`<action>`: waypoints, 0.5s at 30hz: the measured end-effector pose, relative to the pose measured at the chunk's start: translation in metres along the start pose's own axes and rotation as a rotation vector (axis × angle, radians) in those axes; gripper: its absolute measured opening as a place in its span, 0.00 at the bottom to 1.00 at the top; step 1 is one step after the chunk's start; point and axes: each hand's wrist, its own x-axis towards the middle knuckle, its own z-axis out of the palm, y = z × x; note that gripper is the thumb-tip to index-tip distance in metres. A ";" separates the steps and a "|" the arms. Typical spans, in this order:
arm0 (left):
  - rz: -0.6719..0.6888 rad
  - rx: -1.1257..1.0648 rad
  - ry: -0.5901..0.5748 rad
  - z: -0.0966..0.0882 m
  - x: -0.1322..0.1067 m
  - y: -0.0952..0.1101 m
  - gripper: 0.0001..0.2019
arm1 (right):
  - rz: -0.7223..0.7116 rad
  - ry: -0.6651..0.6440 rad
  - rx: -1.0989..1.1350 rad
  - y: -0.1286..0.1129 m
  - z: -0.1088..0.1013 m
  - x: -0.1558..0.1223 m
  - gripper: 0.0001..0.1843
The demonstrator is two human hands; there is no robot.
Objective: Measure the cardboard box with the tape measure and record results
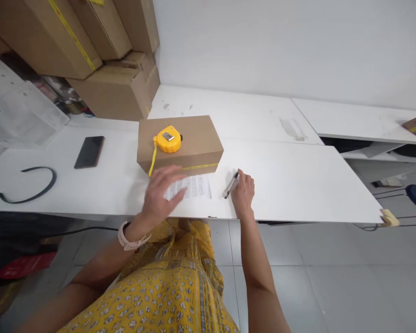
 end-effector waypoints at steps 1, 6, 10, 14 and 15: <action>-0.024 0.039 0.094 -0.007 0.017 -0.006 0.12 | 0.015 0.023 0.008 0.001 0.002 -0.001 0.30; -0.303 0.166 0.011 -0.013 0.083 -0.047 0.30 | 0.100 0.170 0.142 0.002 0.001 -0.003 0.23; -0.447 -0.151 -0.059 -0.010 0.094 -0.046 0.28 | 0.172 0.432 0.347 -0.033 -0.030 -0.002 0.21; -0.573 -0.938 -0.243 -0.021 0.082 -0.007 0.29 | 0.283 0.050 0.929 -0.103 -0.082 0.010 0.24; -0.595 -1.052 -0.283 -0.024 0.079 0.002 0.30 | 0.266 -0.145 1.088 -0.119 -0.093 0.016 0.27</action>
